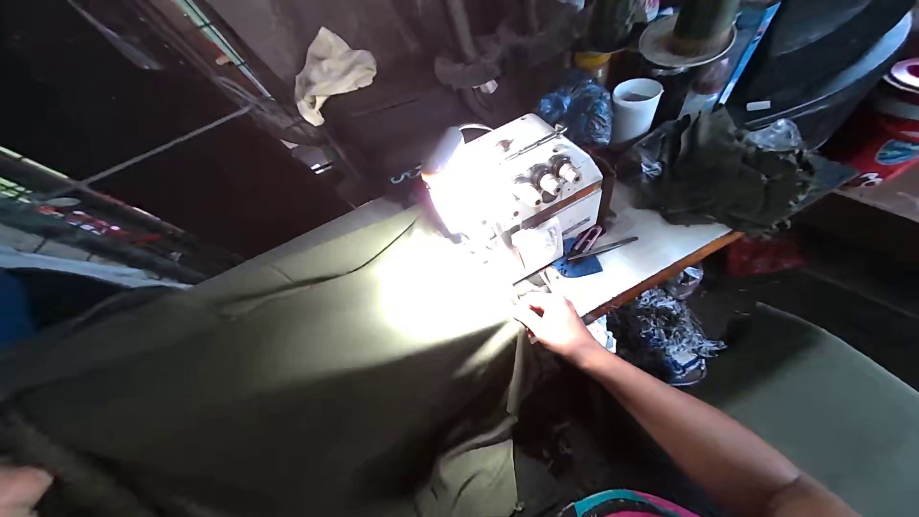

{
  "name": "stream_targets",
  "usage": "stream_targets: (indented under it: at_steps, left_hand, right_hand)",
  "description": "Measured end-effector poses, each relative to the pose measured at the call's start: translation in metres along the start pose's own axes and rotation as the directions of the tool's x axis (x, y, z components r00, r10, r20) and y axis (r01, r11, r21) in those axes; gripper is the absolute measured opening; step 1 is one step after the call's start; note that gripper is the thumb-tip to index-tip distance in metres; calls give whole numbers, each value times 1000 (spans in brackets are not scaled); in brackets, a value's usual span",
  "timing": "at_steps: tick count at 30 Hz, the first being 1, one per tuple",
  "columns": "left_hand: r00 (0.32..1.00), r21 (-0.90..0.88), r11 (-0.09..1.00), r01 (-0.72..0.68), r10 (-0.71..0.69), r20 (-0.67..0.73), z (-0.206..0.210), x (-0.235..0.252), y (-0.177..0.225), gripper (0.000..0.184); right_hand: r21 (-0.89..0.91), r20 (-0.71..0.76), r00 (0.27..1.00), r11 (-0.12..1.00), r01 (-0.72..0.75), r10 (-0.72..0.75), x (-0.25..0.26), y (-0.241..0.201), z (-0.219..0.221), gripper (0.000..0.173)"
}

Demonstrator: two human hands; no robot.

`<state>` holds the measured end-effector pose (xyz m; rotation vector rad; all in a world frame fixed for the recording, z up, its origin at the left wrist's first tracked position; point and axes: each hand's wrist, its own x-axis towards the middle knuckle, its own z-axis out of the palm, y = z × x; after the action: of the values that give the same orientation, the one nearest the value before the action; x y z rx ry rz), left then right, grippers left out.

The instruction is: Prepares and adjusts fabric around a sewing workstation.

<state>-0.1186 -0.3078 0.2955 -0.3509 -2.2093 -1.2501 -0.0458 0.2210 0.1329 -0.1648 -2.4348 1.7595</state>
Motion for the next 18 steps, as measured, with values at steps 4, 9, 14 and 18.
stream_targets:
  at_steps: [4, 9, 14, 18]
  left_hand:
    - [803, 438, 674, 595, -519, -293, 86, 46, 27, 47]
    - [925, 656, 655, 376, -226, -304, 77, 30, -94, 72]
    - [907, 536, 844, 32, 200, -370, 95, -30, -12, 51]
    - [999, 62, 997, -35, 34, 27, 191, -183, 55, 30]
  right_hand:
    - [-99, -18, 1000, 995, 1, -3, 23, -21, -6, 28]
    - [-172, -311, 933, 977, 130, -179, 13, -13, 8, 18]
    - [75, -420, 890, 971, 228, -177, -40, 22, 22, 25]
    - [257, -232, 969, 966, -20, 82, -86, 66, 26, 18]
